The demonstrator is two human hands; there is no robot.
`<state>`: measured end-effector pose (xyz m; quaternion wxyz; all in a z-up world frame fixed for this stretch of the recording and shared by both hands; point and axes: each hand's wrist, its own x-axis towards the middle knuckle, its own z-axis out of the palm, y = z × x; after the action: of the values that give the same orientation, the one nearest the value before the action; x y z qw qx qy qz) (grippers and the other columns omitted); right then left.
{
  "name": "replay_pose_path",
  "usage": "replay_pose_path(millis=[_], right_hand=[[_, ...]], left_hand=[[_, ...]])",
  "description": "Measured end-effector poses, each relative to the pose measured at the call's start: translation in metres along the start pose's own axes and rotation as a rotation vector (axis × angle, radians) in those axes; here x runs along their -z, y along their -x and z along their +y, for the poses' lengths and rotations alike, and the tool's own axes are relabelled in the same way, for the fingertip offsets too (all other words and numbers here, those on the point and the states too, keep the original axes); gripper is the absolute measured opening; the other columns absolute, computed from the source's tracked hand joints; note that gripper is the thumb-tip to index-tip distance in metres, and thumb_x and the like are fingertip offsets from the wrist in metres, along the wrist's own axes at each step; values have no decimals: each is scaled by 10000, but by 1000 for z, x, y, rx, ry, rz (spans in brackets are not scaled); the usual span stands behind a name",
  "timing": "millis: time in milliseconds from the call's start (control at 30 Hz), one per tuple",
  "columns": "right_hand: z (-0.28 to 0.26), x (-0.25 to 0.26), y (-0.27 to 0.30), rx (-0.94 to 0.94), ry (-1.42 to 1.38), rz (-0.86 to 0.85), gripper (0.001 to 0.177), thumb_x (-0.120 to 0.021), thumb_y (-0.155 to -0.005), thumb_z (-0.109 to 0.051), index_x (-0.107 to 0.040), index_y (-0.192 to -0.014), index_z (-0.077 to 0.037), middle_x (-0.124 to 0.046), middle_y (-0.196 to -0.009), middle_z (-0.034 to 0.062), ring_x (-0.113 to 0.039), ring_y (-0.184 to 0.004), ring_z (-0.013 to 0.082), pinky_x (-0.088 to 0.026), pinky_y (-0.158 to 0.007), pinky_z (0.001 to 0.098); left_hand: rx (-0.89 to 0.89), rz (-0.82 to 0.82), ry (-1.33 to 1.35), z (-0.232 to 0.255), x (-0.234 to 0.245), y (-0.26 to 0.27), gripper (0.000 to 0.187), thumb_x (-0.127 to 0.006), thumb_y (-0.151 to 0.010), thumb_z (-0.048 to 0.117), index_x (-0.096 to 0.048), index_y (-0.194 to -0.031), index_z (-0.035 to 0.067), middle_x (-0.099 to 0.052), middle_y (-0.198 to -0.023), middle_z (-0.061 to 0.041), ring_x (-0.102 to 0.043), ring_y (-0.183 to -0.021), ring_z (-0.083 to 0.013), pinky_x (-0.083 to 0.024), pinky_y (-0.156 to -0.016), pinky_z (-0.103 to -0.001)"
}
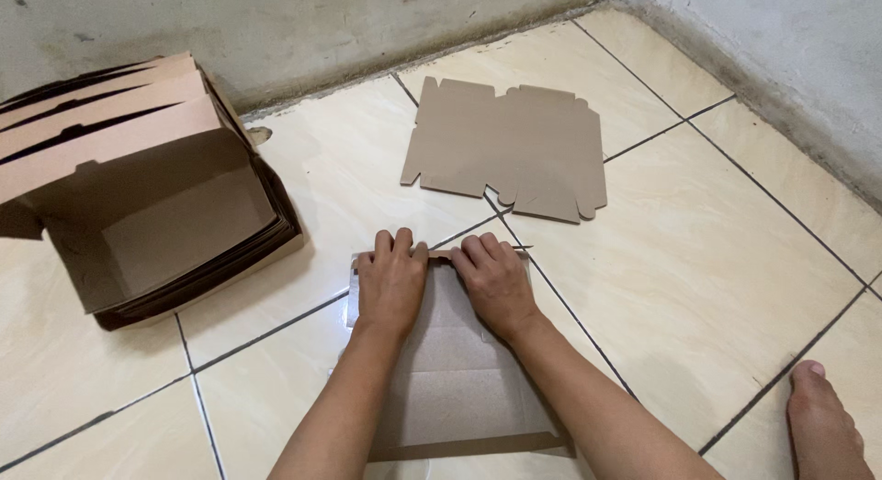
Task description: The person assembles flat cardboard pieces into small rectangular boxes by folding the sides and tucking the tabs into slots. The person repeats this process for multiple boxes, stacking the finished ones on the floor.
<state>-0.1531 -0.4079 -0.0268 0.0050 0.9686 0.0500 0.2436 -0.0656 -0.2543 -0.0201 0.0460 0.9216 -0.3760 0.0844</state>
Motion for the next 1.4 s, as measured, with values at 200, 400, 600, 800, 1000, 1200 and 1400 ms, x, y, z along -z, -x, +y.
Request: replay_pose_path(millis=[200,400,600,800,1000,1200,1400], right_hand=[[-1,2,6,91,-9,12,217,-629,-894,-89,-701,-1092,-36,-651,-1000,59,-596,-948,213,-473,-815,371],[-5,4,4,166,-124,18,243,-630,-858,-55,-699,-1083,4,-669,-1014,81,-621,-996,238,-496,-973,379],[-28,1,7,-21,-143,-131,431,-607,-826,-38,-659,-1239,74,-666,-1127,143,-607,-1068,285,-479,-991,381],[-30,-4,25,-123,-50,-196,498,-536,-900,-95,-555,-1359,96,-596,-1331,215,-530,-1271,337,-371,-1140,442],[8,11,52,-254,27,-271,469,-415,-980,-35,-519,-1431,36,-562,-1442,192,-506,-1370,307,-300,-1223,438],[25,55,12,-489,-5,-769,555,-489,-1008,-361,-462,-1490,-86,-526,-1479,145,-454,-1414,269,-217,-1243,577],[-3,23,-30,-234,-142,-283,581,-639,-813,-327,-610,-1321,-48,-591,-1332,206,-511,-1278,369,-309,-1068,754]], left_hand=[[12,-50,-12,6,-13,27,501,-581,-921,84,-540,-1419,47,-564,-1306,-143,-503,-1218,-311,-444,-1021,-507],[130,-267,-60,29,-16,26,622,-447,-965,52,-317,-1572,85,-235,-1616,-271,-188,-1497,-434,-220,-1213,-532],[268,-388,128,44,-6,23,600,-383,-1028,190,-215,-1604,164,-114,-1653,-271,-78,-1525,-476,-184,-1167,-645],[401,-480,136,38,8,21,722,-397,-1027,416,-132,-1616,93,-5,-1695,-198,21,-1566,-331,-61,-1154,-732],[433,-584,88,15,27,34,911,-340,-999,646,-45,-1621,50,57,-1700,-160,71,-1561,-283,5,-1186,-702],[353,-482,230,10,44,33,982,-510,-957,611,-68,-1610,25,80,-1706,-191,101,-1576,-325,33,-1190,-708],[-20,-298,267,27,55,86,406,-604,-1000,309,-564,-1319,61,-430,-1488,-172,-352,-1426,-316,-322,-1203,-572]])
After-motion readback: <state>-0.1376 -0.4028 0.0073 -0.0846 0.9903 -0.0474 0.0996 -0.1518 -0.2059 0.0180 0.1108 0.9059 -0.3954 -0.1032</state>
